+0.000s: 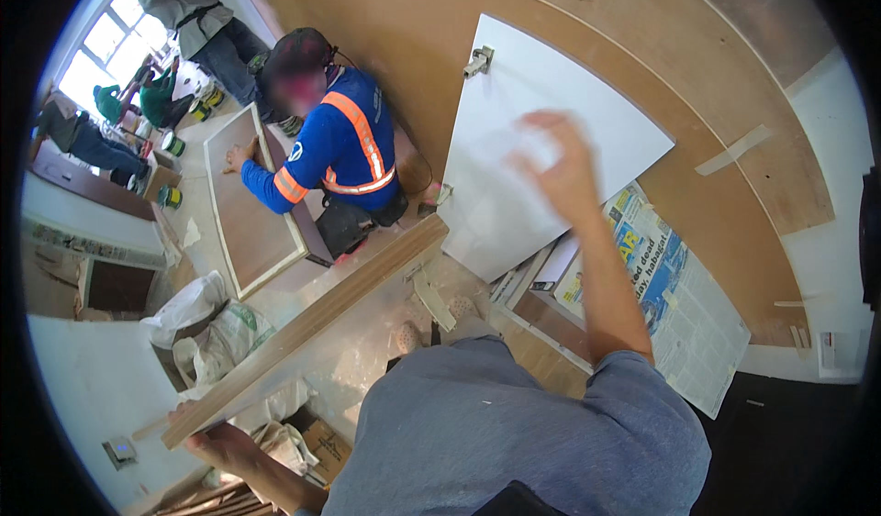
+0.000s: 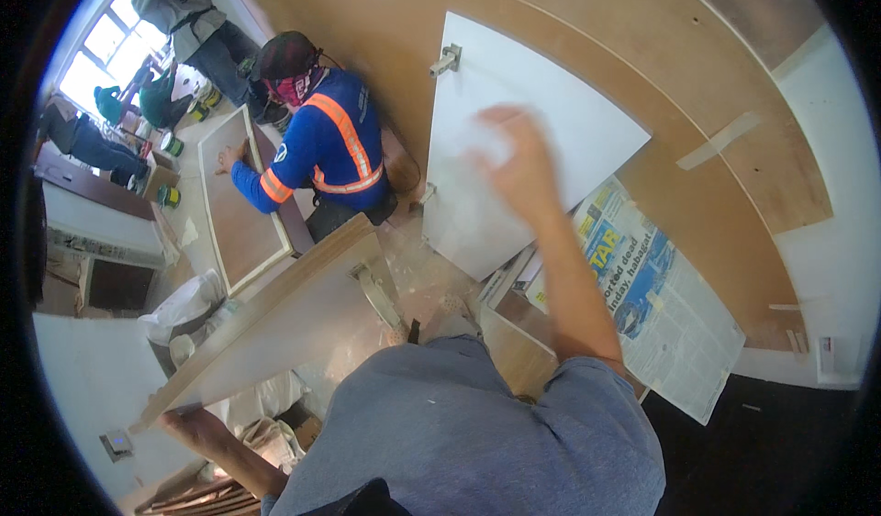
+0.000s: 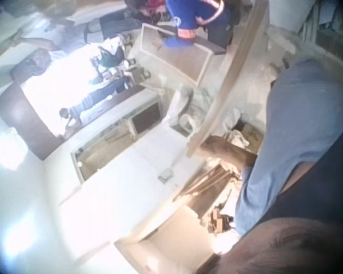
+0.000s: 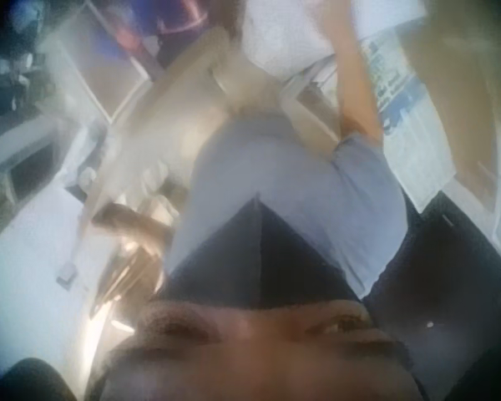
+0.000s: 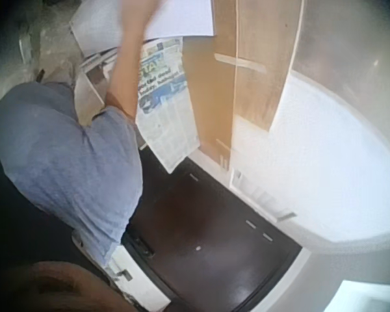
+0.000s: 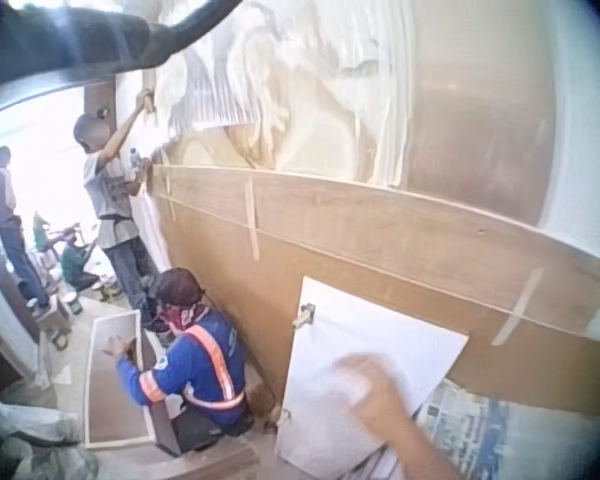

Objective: The person handles a white cabinet door, wipes its surface with a cloth, and applies masking tape along the edges. The person then uses a utility knife to cut the tape.

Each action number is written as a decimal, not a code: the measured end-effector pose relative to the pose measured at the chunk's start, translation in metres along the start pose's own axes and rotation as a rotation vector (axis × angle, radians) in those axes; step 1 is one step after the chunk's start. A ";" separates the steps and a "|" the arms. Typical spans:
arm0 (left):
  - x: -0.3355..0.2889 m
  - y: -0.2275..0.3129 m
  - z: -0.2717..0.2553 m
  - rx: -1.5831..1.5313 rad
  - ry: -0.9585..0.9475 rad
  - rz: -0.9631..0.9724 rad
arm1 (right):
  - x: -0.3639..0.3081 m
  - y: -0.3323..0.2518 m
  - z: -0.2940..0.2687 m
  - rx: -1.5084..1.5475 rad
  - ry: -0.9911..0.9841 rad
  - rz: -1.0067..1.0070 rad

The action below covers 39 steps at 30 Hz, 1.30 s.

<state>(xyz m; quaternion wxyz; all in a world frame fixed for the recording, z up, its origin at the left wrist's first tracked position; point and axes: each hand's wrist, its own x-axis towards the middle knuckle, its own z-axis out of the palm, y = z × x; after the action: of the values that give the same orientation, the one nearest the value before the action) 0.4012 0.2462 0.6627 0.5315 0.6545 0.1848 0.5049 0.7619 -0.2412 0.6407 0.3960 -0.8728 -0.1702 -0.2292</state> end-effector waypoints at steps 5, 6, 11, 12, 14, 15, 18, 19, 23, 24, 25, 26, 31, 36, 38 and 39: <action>0.024 -0.015 -0.017 0.022 -0.025 -0.020 | 0.033 0.054 -0.042 -0.708 0.318 0.012; 0.027 -0.018 -0.020 0.026 -0.023 -0.017 | 0.034 0.059 -0.038 -0.791 0.258 0.090; 0.041 -0.021 -0.035 0.089 -0.051 -0.026 | 0.038 0.071 -0.024 -0.833 0.350 0.029; 0.042 -0.019 -0.038 0.106 -0.035 -0.015 | 0.040 0.073 -0.025 -0.835 0.373 -0.009; 0.044 -0.017 -0.046 0.143 0.010 -0.009 | 0.042 0.073 -0.028 -0.831 0.334 0.026; 0.045 -0.017 -0.051 0.149 0.010 0.019 | 0.043 0.071 -0.029 -0.828 0.332 0.017; 0.050 -0.019 -0.072 0.171 -0.012 0.009 | 0.038 0.055 -0.027 -0.799 0.327 0.028; 0.052 -0.021 -0.081 0.200 -0.005 -0.029 | 0.035 0.046 -0.026 -0.809 0.310 0.058; 0.058 -0.030 -0.117 0.207 -0.009 -0.056 | 0.020 0.000 -0.028 -0.826 0.248 0.064; 0.058 -0.031 -0.124 0.206 -0.002 -0.049 | 0.020 -0.011 -0.030 -0.837 0.189 0.119; 0.058 -0.032 -0.130 0.204 0.005 -0.041 | 0.024 -0.020 -0.032 -0.821 0.113 0.130; 0.058 -0.033 -0.135 0.208 0.018 -0.023 | 0.031 -0.028 -0.036 -0.814 -0.001 0.209; 0.061 -0.036 -0.153 0.157 0.048 -0.006 | 0.048 -0.067 -0.021 -0.671 -0.435 0.196; 0.070 -0.039 -0.172 0.230 0.058 -0.088 | 0.035 -0.128 0.009 -0.673 -0.577 0.076; 0.071 -0.043 -0.177 0.225 0.031 -0.052 | 0.026 -0.152 0.028 -0.675 -0.571 0.049; 0.070 -0.047 -0.180 0.232 0.035 -0.016 | 0.023 -0.164 0.039 -0.681 -0.571 0.031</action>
<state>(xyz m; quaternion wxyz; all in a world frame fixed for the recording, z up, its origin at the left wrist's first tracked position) 0.2905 0.4092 0.6402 0.4529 0.7012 0.2562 0.4874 0.7130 -0.1057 0.7312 0.0262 -0.9842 -0.1744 -0.0160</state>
